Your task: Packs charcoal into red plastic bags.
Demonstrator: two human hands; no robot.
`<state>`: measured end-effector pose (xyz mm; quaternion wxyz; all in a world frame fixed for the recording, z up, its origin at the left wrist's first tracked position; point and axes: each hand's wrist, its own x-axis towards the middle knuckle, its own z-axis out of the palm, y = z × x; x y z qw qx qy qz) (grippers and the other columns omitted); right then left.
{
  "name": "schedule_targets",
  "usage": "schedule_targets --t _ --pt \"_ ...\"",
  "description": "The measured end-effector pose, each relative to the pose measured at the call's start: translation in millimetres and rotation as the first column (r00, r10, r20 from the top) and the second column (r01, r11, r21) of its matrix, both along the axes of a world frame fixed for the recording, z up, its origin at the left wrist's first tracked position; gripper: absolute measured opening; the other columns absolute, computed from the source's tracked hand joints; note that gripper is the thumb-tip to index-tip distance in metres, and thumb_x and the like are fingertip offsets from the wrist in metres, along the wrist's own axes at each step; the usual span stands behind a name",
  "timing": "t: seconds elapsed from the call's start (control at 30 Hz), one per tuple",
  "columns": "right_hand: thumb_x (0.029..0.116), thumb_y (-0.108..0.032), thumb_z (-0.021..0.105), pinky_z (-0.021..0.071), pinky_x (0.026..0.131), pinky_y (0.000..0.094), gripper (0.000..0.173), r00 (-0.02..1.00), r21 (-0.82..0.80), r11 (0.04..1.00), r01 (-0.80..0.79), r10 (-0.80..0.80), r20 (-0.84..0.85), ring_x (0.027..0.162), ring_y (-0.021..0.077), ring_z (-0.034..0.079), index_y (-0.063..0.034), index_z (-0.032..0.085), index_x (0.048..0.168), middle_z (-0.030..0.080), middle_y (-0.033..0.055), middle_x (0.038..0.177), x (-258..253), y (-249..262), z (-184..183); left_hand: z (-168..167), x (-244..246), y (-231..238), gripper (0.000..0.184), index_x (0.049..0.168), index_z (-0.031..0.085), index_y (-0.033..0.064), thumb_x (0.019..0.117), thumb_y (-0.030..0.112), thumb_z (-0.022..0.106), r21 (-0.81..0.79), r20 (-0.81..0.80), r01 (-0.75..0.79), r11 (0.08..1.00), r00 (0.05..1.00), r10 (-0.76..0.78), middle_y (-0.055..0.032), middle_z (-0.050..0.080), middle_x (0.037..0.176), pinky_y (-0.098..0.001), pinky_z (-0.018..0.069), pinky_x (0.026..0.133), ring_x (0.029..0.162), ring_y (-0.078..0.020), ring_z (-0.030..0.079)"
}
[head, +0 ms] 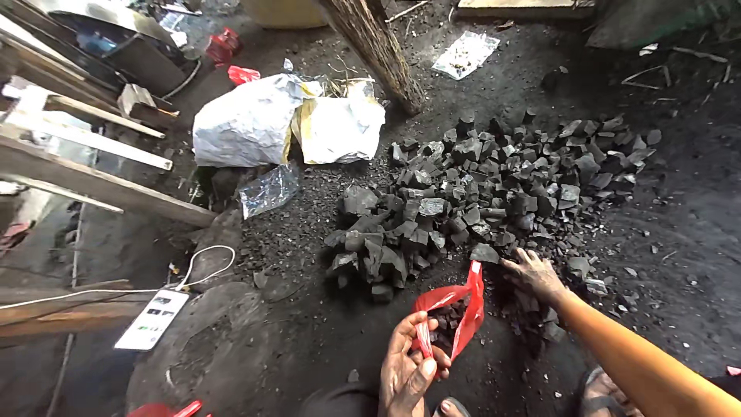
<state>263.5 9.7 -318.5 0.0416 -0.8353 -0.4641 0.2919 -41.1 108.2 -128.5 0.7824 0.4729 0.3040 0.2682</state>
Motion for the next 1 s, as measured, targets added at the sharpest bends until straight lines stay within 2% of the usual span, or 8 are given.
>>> schedule_targets --t 0.07,0.17,0.33,0.47,0.53,0.67,0.83,1.0 --pt "0.0982 -0.024 0.069 0.0487 0.096 0.0652 0.035 1.0 0.022 1.0 0.006 -0.006 -0.026 0.132 0.0486 0.049 -0.0177 0.068 0.133 0.053 0.0257 0.144 9.2 2.9 3.3 0.5 0.5 0.1 0.078 0.14 0.04 -0.0006 0.0856 0.041 0.079 -0.006 0.005 -0.012 1.0 1.0 0.012 -0.0096 0.064 0.128 -0.0284 0.0608 0.069 0.083 -0.0133 0.07" --pt "0.0932 -0.011 0.073 0.0507 0.097 0.064 0.03 0.981 0.185 0.965 0.183 -0.168 -0.095 0.121 0.0488 0.058 -0.0054 0.07 0.123 0.056 0.0307 0.134 20.7 -5.8 6.8 -0.4 2.2 -0.9 0.085 0.142 0.036 0.0001 0.0835 0.044 0.08 -0.013 -0.011 -0.037 0.999 0.999 0.037 -0.0105 0.063 0.13 -0.0298 0.0609 0.069 0.084 -0.0144 0.07" --pt "0.0947 -0.003 0.07 0.0442 0.098 0.0676 0.025 0.853 0.278 0.817 0.505 -0.424 -0.304 0.116 0.0516 0.056 0.002 0.067 0.12 0.06 0.0335 0.121 46.6 -18.7 17.3 0.7 11.7 -3.4 0.087 0.146 0.03 -0.0008 0.0819 0.035 0.077 0.028 -0.084 -0.076 0.997 0.993 0.078 -0.0098 0.063 0.126 -0.0332 0.0621 0.075 0.089 -0.0173 0.072" --pt "0.0943 -0.011 0.072 0.046 0.095 0.0696 0.026 0.879 0.123 0.888 0.443 -0.404 -0.253 0.117 0.0513 0.057 -0.0042 0.068 0.119 0.061 0.0322 0.122 57.8 -34.2 -1.7 5.2 16.4 -8.3 0.075 0.147 0.034 -0.0004 0.0823 0.019 0.068 0.021 -0.123 -0.047 0.999 0.991 0.049 -0.0125 0.062 0.128 -0.0328 0.0616 0.077 0.089 -0.0183 0.071" --pt "0.0979 -0.024 0.071 0.0461 0.097 0.0692 0.044 0.892 -0.04 0.909 0.415 -0.415 -0.18 0.123 0.0532 0.055 -0.0104 0.061 0.138 0.053 0.0339 0.138 42.3 -33.0 17.1 5.0 16.6 -8.9 0.074 0.146 0.035 -0.0009 0.0828 0.021 0.068 0.023 -0.129 -0.028 0.999 0.991 0.031 -0.0124 0.062 0.127 -0.0326 0.0616 0.077 0.089 -0.018 0.071" --pt "0.0902 -0.052 0.075 0.05 0.096 0.0665 0.073 0.912 -0.121 0.909 0.398 -0.406 -0.049 0.132 0.054 0.048 -0.0137 0.053 0.148 0.04 0.0321 0.152 4.5 -27.2 19.8 2.7 14.9 -7.8 0.072 0.144 0.037 -0.0022 0.0833 0.021 0.067 0.018 -0.158 -0.014 1.0 0.987 0.017 -0.0107 0.061 0.126 -0.0327 0.0615 0.076 0.088 -0.0165 0.07" --pt "0.0964 -0.034 0.071 0.0527 0.095 0.0609 0.05 0.971 -0.104 0.966 0.238 -0.236 0.025 0.138 0.05 0.043 -0.0202 0.06 0.143 0.043 0.0277 0.152 -27.4 -16.9 12.5 1.5 14.8 -5.4 0.081 0.143 0.038 -0.0027 0.0815 0.034 0.075 0.005 -0.156 -0.014 1.0 0.988 0.015 -0.0094 0.063 0.124 -0.0321 0.0619 0.075 0.087 -0.0157 0.071" --pt "0.094 -0.024 0.074 0.0493 0.098 0.0636 0.048 0.941 -0.042 0.945 0.326 -0.328 -0.08 0.132 0.051 0.048 -0.0166 0.062 0.14 0.042 0.0297 0.15 -15.0 -20.6 5.7 -0.1 15.3 -5.5 0.084 0.143 0.038 -0.0039 0.0819 0.037 0.076 0.002 -0.137 0.001 1.0 0.991 0.0 -0.0107 0.061 0.127 -0.0331 0.0618 0.075 0.089 -0.017 0.07"
